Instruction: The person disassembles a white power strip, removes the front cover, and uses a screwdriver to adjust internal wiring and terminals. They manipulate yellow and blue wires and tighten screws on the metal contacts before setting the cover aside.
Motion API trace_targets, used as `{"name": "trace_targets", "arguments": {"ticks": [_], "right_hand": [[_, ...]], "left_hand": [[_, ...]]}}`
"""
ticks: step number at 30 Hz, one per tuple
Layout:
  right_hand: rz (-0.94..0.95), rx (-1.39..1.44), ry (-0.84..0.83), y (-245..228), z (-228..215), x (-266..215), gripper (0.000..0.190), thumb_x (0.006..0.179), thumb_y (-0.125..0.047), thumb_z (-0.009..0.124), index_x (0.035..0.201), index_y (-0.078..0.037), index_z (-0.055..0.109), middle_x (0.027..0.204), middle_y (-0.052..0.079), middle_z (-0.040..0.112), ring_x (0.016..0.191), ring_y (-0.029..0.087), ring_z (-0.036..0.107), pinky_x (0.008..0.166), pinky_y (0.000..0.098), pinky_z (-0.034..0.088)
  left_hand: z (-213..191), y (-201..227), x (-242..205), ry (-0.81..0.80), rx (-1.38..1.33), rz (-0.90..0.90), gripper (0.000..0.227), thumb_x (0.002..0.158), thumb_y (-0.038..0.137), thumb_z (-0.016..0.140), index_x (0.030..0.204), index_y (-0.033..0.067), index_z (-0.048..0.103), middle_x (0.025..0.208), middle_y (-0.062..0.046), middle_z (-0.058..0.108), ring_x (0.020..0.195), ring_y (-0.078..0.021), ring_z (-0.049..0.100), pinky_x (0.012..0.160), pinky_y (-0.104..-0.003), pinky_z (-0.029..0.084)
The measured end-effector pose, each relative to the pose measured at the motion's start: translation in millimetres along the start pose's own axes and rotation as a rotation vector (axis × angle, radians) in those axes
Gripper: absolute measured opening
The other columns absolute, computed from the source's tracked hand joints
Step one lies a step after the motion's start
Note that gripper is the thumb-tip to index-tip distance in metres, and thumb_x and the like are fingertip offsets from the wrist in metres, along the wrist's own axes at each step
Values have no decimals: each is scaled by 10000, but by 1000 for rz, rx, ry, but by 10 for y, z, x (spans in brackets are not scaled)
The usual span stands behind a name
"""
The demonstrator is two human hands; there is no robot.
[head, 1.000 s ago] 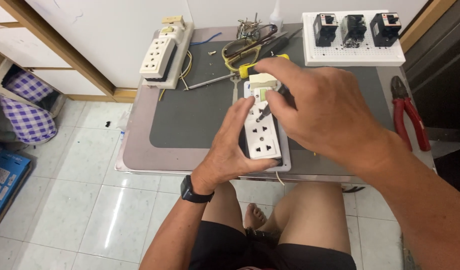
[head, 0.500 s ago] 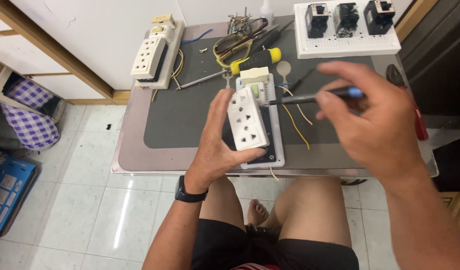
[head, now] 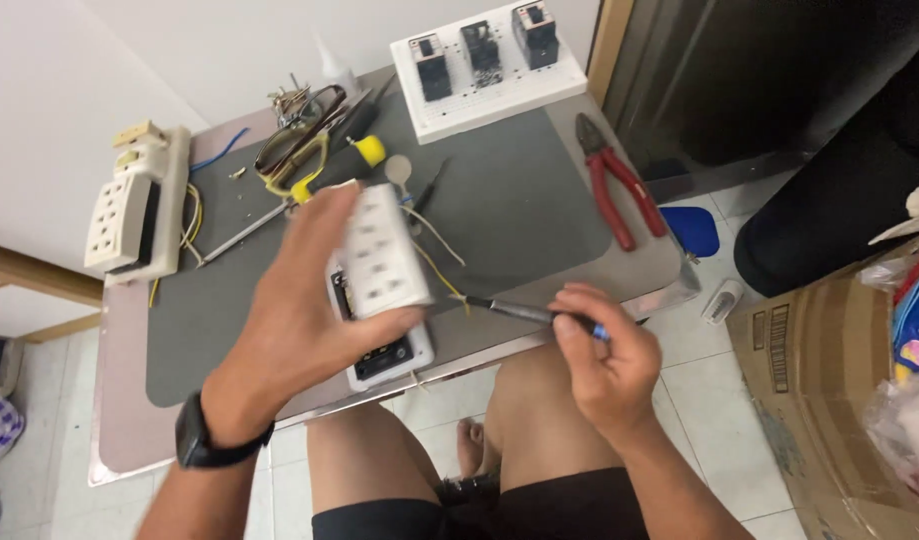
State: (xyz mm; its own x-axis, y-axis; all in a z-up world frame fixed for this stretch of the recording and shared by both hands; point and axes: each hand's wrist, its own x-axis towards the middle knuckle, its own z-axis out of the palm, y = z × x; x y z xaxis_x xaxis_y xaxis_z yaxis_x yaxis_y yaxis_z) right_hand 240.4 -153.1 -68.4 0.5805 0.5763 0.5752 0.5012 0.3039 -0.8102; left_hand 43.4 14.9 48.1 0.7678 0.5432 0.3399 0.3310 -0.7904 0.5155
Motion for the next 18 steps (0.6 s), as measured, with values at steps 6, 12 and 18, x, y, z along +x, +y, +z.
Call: {"name": "trace_targets", "arguments": {"ticks": [6, 12, 18], "right_hand": [[-191, -7, -97, 129, -44, -14, 145, 913, -82, 583, 1019, -2, 643, 947, 133, 698, 912, 235, 695, 837, 295, 611], [-222, -42, -85, 132, -48, 13, 127, 903, -77, 591, 984, 0, 651, 945, 113, 707, 860, 265, 695, 784, 328, 588], [-223, -45, -121, 115, -64, 33, 143, 911, -66, 582, 1020, 4, 640, 951, 128, 703, 856, 258, 699, 772, 321, 581]], "left_hand": [[319, 545, 891, -478, 46, -112, 984, 778, 522, 665, 1521, 143, 143, 1538, -230, 172, 1259, -392, 440, 978, -549, 433], [1013, 437, 1360, -451, -44, -115, 992, 748, 413, 761, 1514, 155, 185, 1518, -191, 213, 1060, -320, 601, 979, -447, 441], [1385, 248, 1342, -345, 109, -13, 1163, 698, 640, 794, 1534, 198, 118, 1570, -241, 162, 1424, -432, 230, 1031, -624, 288]]}}
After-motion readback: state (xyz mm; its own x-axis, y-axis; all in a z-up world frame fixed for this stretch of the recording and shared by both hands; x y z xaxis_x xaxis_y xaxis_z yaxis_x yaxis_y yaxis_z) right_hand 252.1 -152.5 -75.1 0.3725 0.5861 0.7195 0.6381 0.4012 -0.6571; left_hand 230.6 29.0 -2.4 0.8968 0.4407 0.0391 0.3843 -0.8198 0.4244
